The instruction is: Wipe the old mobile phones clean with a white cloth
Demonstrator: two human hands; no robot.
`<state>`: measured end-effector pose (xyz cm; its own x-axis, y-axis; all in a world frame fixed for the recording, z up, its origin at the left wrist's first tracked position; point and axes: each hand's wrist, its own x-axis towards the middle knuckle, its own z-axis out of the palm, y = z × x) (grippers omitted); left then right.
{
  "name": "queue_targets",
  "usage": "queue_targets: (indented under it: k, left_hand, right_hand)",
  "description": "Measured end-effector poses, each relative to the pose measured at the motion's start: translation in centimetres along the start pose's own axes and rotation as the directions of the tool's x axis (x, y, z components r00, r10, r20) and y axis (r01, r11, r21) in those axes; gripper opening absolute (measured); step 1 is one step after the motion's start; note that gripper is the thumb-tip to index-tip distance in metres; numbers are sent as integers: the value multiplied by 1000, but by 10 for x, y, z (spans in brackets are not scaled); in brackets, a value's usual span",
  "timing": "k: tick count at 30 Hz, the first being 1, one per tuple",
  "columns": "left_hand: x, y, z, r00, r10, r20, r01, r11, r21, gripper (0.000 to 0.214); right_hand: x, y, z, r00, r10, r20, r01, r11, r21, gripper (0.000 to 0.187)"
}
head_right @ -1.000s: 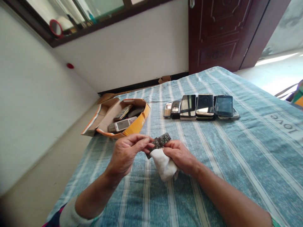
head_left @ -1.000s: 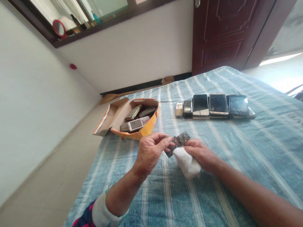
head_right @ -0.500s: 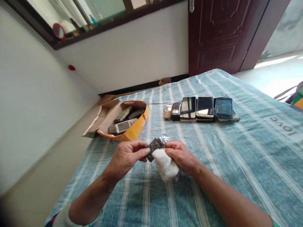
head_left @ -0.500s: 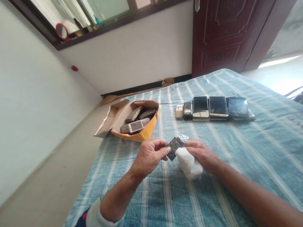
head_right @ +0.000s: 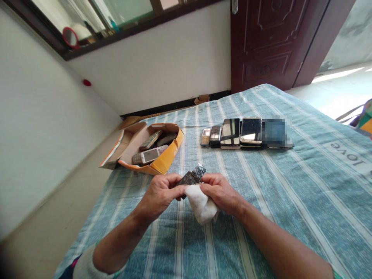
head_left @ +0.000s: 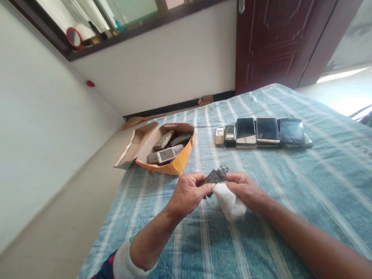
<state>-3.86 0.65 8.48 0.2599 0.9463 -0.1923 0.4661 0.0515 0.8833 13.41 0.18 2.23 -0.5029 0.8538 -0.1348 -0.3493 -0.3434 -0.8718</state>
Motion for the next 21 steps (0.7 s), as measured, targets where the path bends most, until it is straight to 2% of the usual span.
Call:
queue_targets:
  k: [4, 8, 12, 15, 19, 21]
  left_hand:
    - [0, -2, 0, 999, 53, -12, -52, 995, 83, 18]
    - [-2, -6, 0, 965, 247, -86, -205, 921, 332, 21]
    - [-5, -12, 1, 891, 445, -89, -313, 745, 589, 19]
    - [-5, -17, 1, 823, 566, -38, -363, 577, 732, 22]
    - [0, -28, -1, 715, 698, 46, -367, 319, 873, 24]
    - [3, -34, -3, 688, 722, 70, -346, 242, 906, 22]
  right_hand:
    - [1, 0, 1, 1000, -2, 10, 2, 1000, 3, 29]
    - [2, 2, 0, 1000, 7, 22, -7, 1000, 4, 32]
    - [3, 5, -2, 1000, 17, 7, -17, 999, -38, 31]
    - [3, 5, -3, 999, 37, -23, -39, 997, -74, 33]
    - [2, 3, -2, 998, 43, -42, -47, 994, -98, 33]
    - [2, 3, -1, 998, 42, -39, -46, 993, -108, 32]
